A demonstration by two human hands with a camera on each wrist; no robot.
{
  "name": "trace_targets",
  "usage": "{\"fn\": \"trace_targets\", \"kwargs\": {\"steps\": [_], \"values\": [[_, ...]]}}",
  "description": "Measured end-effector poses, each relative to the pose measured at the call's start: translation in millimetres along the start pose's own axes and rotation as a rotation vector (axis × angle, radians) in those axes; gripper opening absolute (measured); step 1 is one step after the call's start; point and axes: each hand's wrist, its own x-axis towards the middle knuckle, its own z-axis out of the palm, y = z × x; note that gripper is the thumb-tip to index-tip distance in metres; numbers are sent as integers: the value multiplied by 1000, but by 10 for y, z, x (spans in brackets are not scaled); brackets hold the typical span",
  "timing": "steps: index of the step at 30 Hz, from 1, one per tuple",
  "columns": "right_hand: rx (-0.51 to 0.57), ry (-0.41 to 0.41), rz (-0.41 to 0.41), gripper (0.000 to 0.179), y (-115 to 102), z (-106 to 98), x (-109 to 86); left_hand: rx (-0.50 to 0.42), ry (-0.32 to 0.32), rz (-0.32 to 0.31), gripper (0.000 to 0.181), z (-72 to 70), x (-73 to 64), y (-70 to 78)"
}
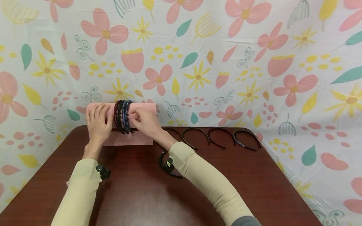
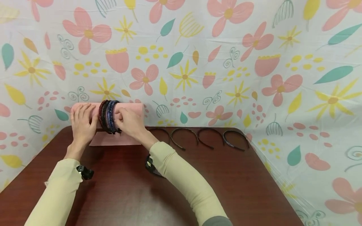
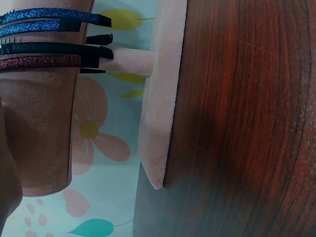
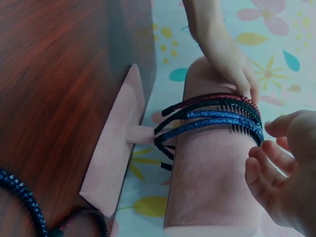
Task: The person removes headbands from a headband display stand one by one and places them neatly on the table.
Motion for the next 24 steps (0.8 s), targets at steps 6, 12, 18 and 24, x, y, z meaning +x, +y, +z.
{"fn": "trace_targets", "kwargs": {"steps": [6,12,18,24], "values": [[-27,0,-32,28,-35,56,104,6,13,5,45,18,3,-14],[-79,-12,12,37,-49,175,132,6,-8,9,45,48,-19,-25],[-110,-14,59,42,-71,298,167,5,2,12,45,34,-1,-37],[-185,19,102,41,-81,371,187,7,3,14,45,24,-1,-42]]}}
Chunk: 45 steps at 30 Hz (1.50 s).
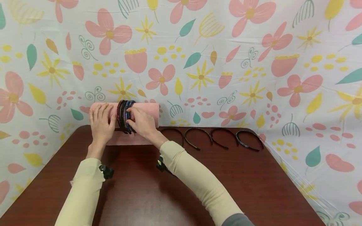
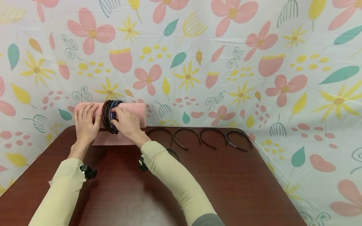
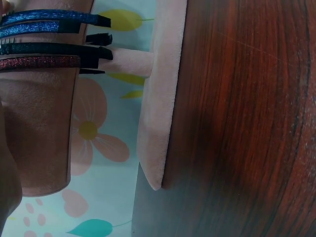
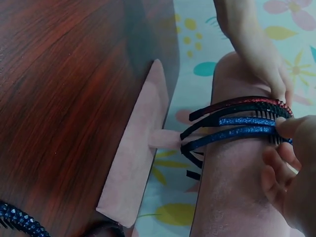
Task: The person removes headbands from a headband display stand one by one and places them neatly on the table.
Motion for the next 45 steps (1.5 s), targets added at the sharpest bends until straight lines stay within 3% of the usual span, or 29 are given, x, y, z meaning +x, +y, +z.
{"fn": "trace_targets", "kwargs": {"steps": [7,12,24,33,40,45], "values": [[-69,14,85,47,-66,18,-11,1,5,-1,44,-9,-11,28],[-89,55,79,52,-72,30,-41,6,0,-10,45,-12,-5,31],[-71,150,55,47,108,-7,-147,-2,-4,-11,43,-28,9,54],[-70,120,119,52,168,-75,-219,-1,1,-7,44,-22,-6,45],[-42,174,142,53,256,-102,-286,-1,-2,-11,45,-22,-3,32],[6,170,178,56,325,-113,-330,-1,-5,-8,45,-15,-7,30]]}}
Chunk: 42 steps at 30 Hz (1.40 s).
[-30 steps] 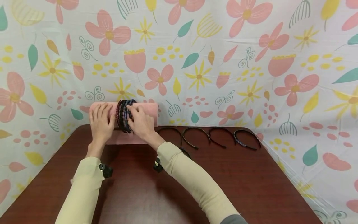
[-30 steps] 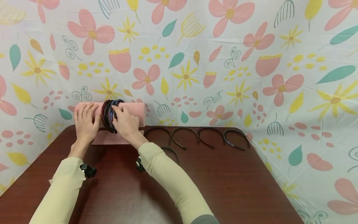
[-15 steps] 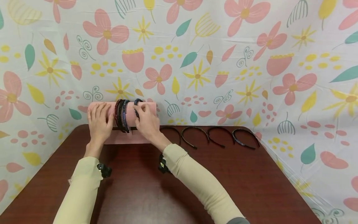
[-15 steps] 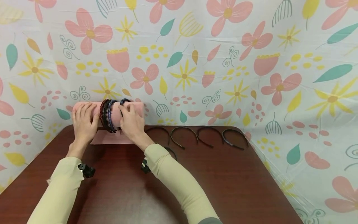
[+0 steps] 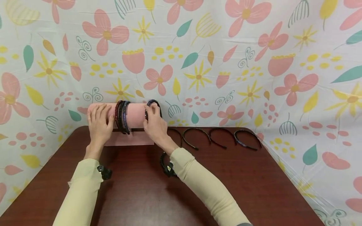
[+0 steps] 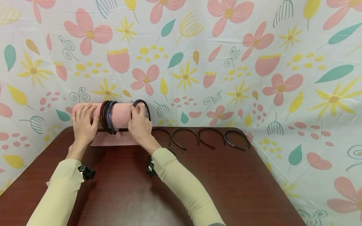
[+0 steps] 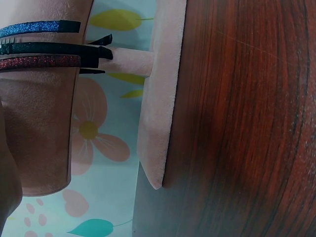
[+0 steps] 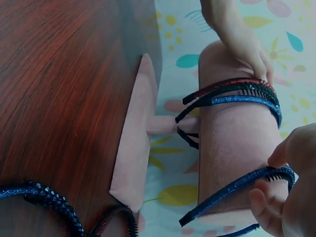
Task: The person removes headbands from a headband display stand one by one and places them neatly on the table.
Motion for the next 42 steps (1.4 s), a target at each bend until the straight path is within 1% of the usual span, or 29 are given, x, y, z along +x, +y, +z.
{"fn": "trace_targets", "kwargs": {"steps": [9,14,21,27,34,42], "values": [[84,-81,87,60,116,-86,-24,-3,14,2,44,-1,-4,-12],[114,-101,88,62,184,-111,-27,-6,8,-3,44,-11,-1,-8],[134,-99,36,63,274,-147,-30,4,-2,-9,44,-25,-9,-12],[167,-115,-13,65,361,-216,-47,5,6,-7,44,-35,-13,-11],[133,-71,-68,60,468,-314,-103,-1,0,-5,44,-27,-6,6],[139,-85,-72,60,609,-409,-218,2,4,7,44,-6,-3,10]]}}
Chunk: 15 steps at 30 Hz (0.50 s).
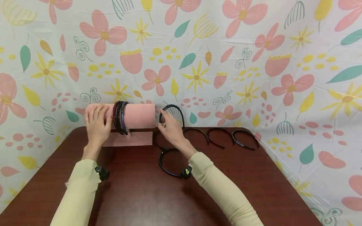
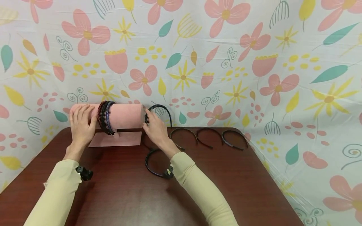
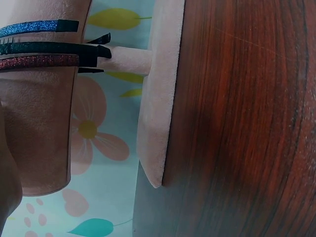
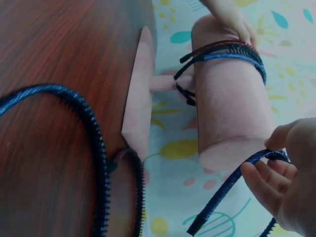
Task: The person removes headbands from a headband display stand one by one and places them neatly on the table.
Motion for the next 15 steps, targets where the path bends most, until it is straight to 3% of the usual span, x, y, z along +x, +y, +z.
{"fn": "trace_targets", "kwargs": {"steps": [11,15], "values": [[55,-38,-2,58,156,-138,-197,-2,-2,-3,44,-11,-4,-5],[104,-66,41,56,232,-211,-272,-7,-2,-2,44,-18,-3,15]]}}
